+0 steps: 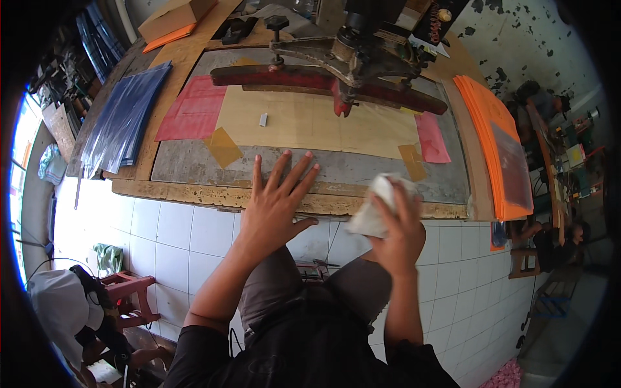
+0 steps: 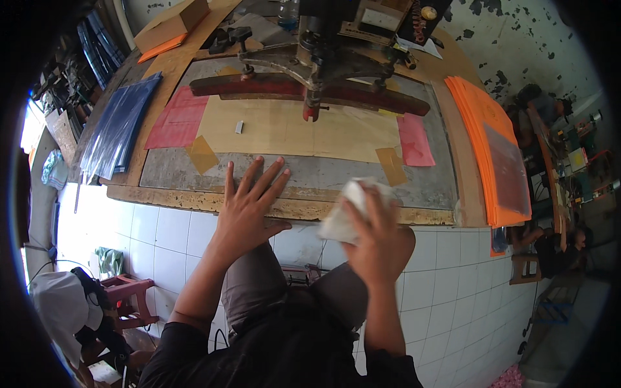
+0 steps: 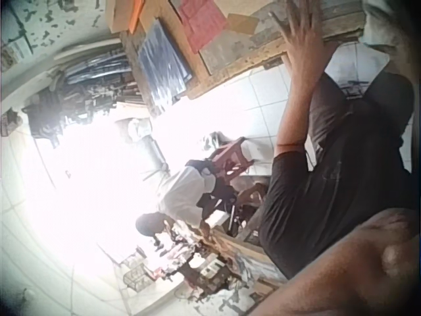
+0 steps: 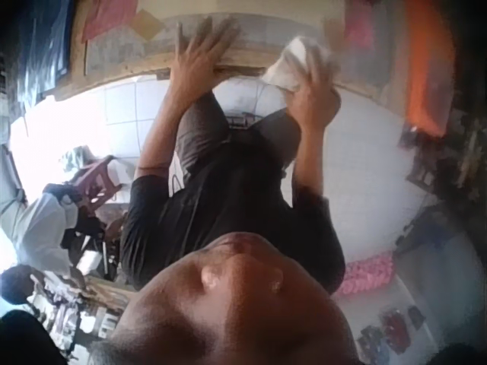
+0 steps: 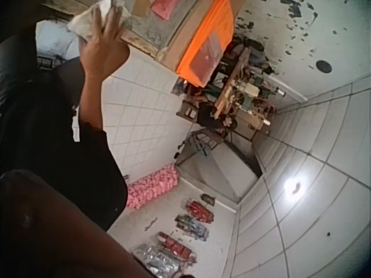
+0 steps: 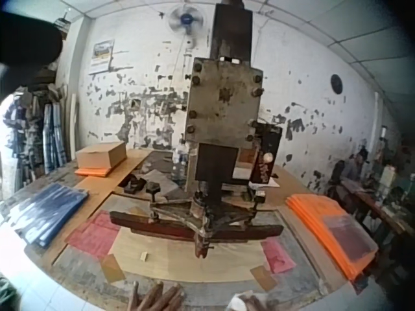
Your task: The person wipes the workbench surface beneath a machine press using a cloth and handles transparent plastic sheets by hand.
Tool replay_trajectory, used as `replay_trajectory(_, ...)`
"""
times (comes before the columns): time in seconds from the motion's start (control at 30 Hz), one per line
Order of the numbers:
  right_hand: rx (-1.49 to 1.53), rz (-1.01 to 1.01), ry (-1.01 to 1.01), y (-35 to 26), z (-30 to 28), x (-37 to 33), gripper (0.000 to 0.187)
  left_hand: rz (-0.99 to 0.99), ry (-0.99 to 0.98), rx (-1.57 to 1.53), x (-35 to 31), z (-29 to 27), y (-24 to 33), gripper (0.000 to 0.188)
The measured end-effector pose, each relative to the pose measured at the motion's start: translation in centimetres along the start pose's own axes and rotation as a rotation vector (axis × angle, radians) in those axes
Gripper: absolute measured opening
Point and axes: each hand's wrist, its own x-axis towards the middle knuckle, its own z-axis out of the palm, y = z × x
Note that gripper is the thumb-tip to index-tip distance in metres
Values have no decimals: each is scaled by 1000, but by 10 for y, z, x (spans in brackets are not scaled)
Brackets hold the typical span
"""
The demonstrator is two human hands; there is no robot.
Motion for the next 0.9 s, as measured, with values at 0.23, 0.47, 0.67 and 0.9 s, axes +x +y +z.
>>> replay_trajectory(0.23,214,-189,-19,-64,49,28,92,34,60,87,0,6,-3,101)
replay_trajectory(0.47,-24,-18,-36,27,-7,1,92,-25,0,62,-1,0,1,108)
replay_trajectory(0.67,-150,220,3,121,-71,-40,75,-5,32,47,0,0,0,105)
replay_trajectory(0.9,-178,413,301,187,-104,-17,68,64,81,-23,-7,-2,-3,89)
